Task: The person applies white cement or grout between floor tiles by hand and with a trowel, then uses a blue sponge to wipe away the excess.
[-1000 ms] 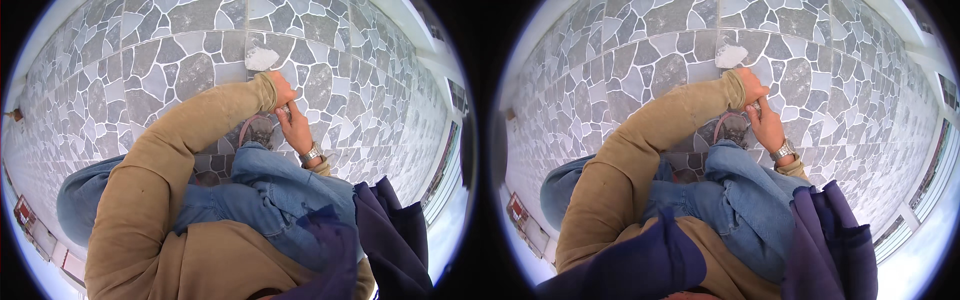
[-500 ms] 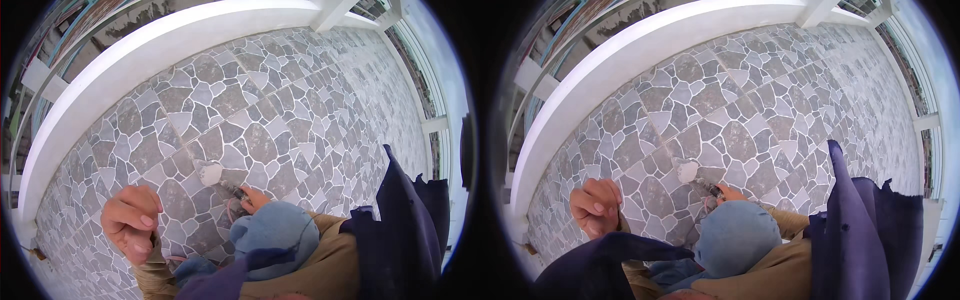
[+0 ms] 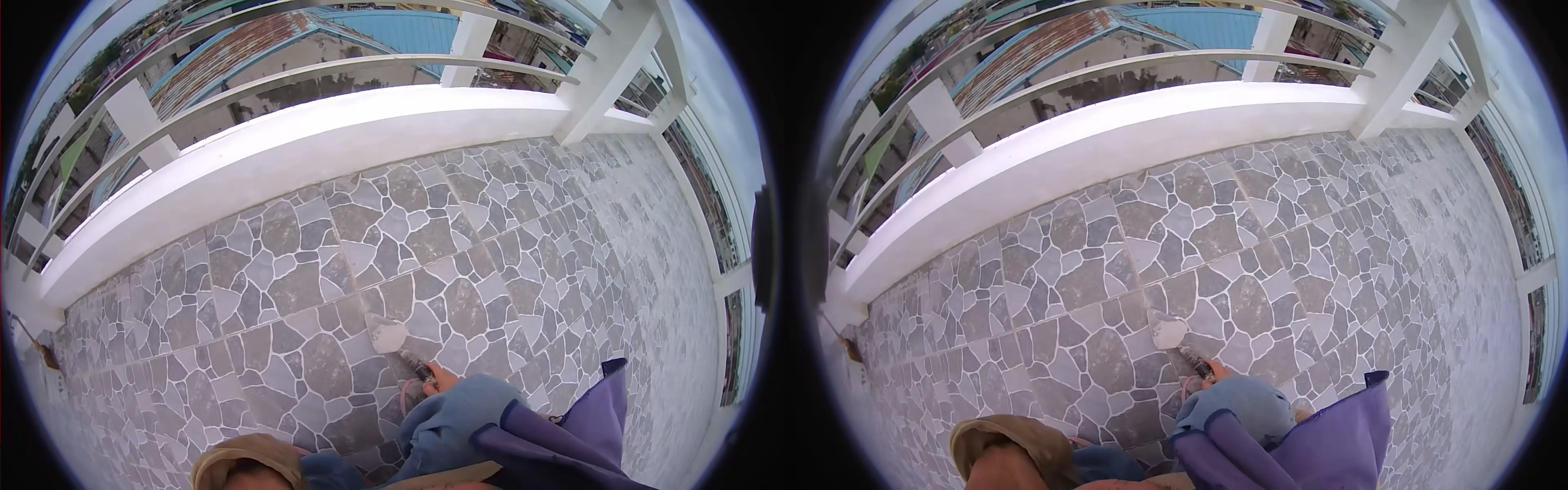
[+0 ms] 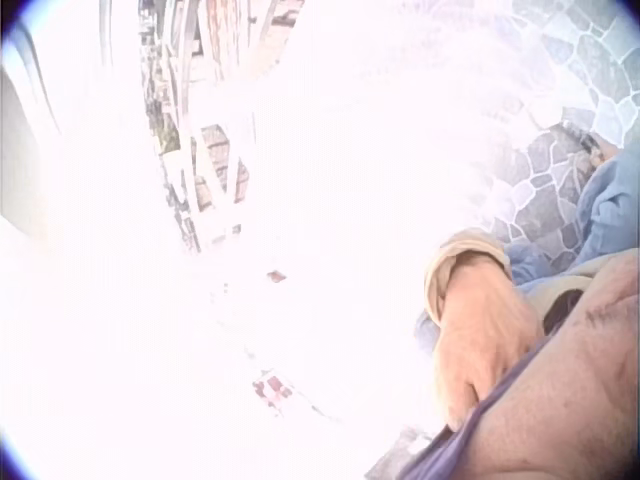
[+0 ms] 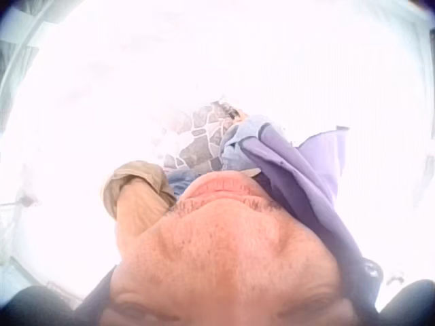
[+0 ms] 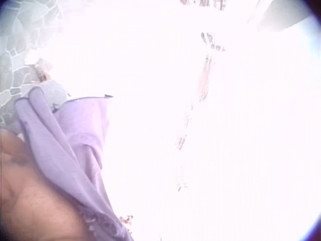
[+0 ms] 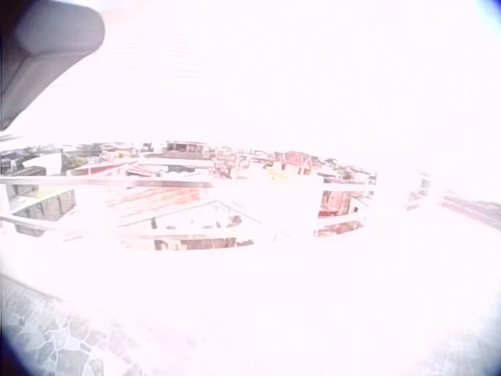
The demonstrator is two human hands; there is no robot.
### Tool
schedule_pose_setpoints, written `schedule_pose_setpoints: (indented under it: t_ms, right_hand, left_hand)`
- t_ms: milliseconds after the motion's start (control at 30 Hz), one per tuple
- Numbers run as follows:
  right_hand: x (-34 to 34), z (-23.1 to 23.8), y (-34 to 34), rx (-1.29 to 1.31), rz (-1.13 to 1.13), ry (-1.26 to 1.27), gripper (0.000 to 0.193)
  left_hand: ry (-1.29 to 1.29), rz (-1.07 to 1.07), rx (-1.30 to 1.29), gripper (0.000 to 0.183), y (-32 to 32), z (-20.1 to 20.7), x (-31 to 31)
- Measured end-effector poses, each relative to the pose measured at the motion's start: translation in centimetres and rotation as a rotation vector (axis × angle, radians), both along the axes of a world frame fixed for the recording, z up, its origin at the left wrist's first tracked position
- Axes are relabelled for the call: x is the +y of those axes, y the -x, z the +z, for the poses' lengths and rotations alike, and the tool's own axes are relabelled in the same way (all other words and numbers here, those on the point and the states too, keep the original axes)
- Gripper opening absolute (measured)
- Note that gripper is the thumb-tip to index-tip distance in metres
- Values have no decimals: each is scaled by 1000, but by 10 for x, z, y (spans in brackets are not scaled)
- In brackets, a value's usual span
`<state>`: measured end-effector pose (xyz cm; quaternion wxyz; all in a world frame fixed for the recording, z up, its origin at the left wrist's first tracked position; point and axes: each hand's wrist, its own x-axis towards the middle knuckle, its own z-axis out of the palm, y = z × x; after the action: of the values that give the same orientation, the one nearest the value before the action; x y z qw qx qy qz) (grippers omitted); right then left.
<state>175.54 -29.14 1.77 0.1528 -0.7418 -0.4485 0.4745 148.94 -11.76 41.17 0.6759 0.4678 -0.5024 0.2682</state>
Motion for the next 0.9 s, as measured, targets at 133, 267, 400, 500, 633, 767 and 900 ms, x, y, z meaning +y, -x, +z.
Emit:
schedule_pose_setpoints:
  t_ms: [133,267,400,500,633,767,900]
  right_hand:
    - [-14,20,-32,-70,-50,88,60]
    - [-2,13,-22,15,94,-104,52]
    - [24,50,-20,42,105,-114,49]
    - [10,44,-16,46,143,-254,48]
    - [28,36,-28,-191,159,-308,39]
    - [48,5,-37,-158,128,-485,35]
    - [66,30,-24,-104,130,-358,35]
  left_hand:
    - [-10,-177,79,25,-55,-99,-4]
    - [393,116,1022,27,-93,-201,17]
    - [-1098,986,958,64,-112,-308,-10]
    - [-1054,1310,1002,66,-112,-371,-51]
    - [-1207,1430,1083,60,-147,-386,-49]
    - [-1283,1458,1079,59,-170,-396,-12]
    - [-1327,1230,1087,53,-175,-410,26]
